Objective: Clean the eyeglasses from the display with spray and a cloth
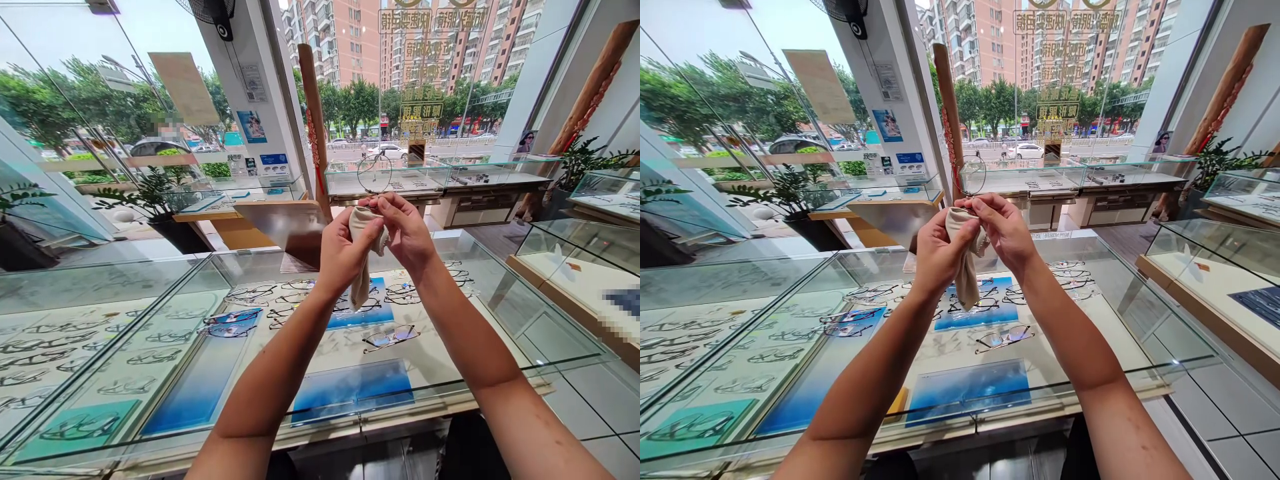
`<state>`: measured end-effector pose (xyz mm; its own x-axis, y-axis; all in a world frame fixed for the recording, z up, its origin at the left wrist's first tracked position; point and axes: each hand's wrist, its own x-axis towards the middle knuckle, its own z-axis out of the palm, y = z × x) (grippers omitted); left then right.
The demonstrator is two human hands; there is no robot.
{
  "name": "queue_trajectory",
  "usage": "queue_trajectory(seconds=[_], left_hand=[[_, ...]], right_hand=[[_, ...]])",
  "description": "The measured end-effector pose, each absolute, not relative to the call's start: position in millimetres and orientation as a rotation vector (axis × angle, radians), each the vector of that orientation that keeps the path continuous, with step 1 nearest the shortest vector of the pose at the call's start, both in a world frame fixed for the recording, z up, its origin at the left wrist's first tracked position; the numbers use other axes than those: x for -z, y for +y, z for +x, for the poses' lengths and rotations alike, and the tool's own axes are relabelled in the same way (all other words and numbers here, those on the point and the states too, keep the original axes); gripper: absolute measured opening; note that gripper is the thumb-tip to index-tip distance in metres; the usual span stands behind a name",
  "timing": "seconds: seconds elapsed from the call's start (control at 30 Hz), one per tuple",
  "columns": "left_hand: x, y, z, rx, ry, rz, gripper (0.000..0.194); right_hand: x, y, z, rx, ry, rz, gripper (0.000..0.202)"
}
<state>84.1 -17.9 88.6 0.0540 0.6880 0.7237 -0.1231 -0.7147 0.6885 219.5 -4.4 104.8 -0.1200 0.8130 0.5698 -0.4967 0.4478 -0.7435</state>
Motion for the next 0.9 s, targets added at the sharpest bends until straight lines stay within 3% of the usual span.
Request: queue_trajectory(seconds=[0.4, 0.6, 0.9], left_hand=[[-92.5, -7.9, 76.7, -1.562, 0.55, 1.689, 0.052], [-97.1, -9.3, 70.8, -1.23, 0.346, 1.672, 0.039], [-83.9, -4.0, 83.1, -1.587, 0.415, 1.592, 0.039]], right_hand=[[-106.2, -5.8, 219.8, -1.141, -1.237, -0.332, 0.025], [-103.1, 2.3, 220.7, -1.161, -1.134, -0.265, 0.022], [-100.1, 4.0, 214.3, -1.19, -1.174, -0.259, 0.026]])
